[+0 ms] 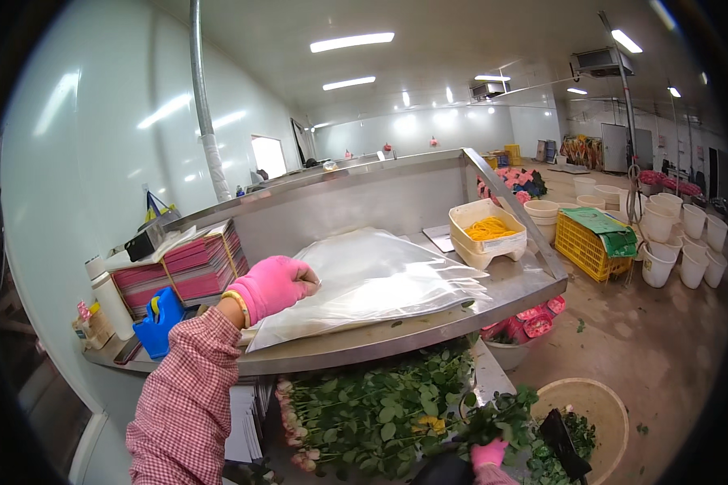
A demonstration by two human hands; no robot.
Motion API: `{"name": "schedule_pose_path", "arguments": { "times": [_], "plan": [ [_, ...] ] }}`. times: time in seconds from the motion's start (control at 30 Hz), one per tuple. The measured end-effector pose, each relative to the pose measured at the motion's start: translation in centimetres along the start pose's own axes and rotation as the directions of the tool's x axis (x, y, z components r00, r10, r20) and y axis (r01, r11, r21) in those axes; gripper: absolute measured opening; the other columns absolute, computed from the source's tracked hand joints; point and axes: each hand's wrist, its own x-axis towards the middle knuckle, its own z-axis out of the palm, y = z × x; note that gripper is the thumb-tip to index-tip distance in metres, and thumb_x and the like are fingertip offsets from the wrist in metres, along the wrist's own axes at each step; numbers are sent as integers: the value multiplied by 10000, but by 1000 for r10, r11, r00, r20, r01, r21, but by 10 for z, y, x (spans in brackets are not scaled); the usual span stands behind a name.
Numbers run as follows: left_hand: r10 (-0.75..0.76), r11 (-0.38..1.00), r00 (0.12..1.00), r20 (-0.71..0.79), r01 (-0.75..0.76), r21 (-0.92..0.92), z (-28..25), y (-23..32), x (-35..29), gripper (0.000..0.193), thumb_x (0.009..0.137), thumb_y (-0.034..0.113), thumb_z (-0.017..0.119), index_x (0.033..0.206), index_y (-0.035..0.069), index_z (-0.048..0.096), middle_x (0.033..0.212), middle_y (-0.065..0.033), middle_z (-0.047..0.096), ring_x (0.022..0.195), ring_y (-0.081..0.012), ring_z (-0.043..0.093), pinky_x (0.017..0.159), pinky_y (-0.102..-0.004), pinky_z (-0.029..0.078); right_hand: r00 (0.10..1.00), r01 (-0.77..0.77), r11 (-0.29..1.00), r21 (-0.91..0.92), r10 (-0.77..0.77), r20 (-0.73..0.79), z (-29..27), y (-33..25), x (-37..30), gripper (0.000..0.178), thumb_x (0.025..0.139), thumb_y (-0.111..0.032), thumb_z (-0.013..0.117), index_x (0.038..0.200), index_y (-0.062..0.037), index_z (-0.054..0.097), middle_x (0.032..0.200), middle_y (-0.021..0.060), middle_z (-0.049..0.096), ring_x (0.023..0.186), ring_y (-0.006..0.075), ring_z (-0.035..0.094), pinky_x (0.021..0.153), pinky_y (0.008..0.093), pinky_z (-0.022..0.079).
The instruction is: The person arranges pink roses into small black boxes lined with white paper. They use a stapler to secure the boxes and then wrap the bundles in clear plastic film. The finished packages are stacked on the floor.
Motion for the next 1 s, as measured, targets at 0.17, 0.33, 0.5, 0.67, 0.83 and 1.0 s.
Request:
{"name": "schedule_pose_path", "arguments": {
  "times": [0.17,0.33,0.5,0.67,0.83,1.0],
  "plan": [
    [-176,978,983,46,169,122,-5,31,20,467,763,443,751,872,-9,705,769,-147,693,717,-264,663,701,-369,528,977,215,341,915,-86,-198,-156,12,-26,810,842,58,613,1528,-72,201,1225,82,549,922,160,573,767,290,523],
    [-198,953,975,97,215,-212,3,30,29,390,801,346,726,868,-37,694,736,-122,682,704,-193,647,682,-321,524,508,675,234,700,-835,-210,-340,-122,-95,730,764,84,513,1465,14,323,1363,167,511,1239,283,535,1048,386,421],
    [-152,833,984,93,178,-524,24,8,25,203,868,150,694,929,-42,674,820,-90,700,751,-161,673,686,-303,542,-73,949,-64,308,-997,17,-362,-256,-102,691,678,-262,760,1276,-9,524,1235,218,517,1125,397,539,968,446,451],
    [-282,760,941,-186,100,-642,24,9,30,209,888,153,659,951,-46,659,862,-122,702,800,-198,698,749,-308,548,111,835,288,469,-923,369,-343,-267,-100,643,776,-267,705,1310,14,485,1261,236,534,1182,384,542,1006,401,452],
    [-52,971,861,-505,-74,-226,26,45,17,210,864,223,665,925,22,662,944,-148,709,802,-303,671,753,-377,523,107,943,174,284,-966,237,-356,-279,-97,743,798,-297,717,1388,50,429,1259,262,581,1173,367,583,999,398,471],
    [423,884,708,-566,-460,86,16,96,-5,94,851,129,657,866,45,617,1075,-132,683,976,-317,643,857,-395,503,161,850,249,464,-962,221,-344,-316,-108,590,824,-329,683,1266,34,538,1138,260,637,1076,344,630,926,397,493]
  ]
}}
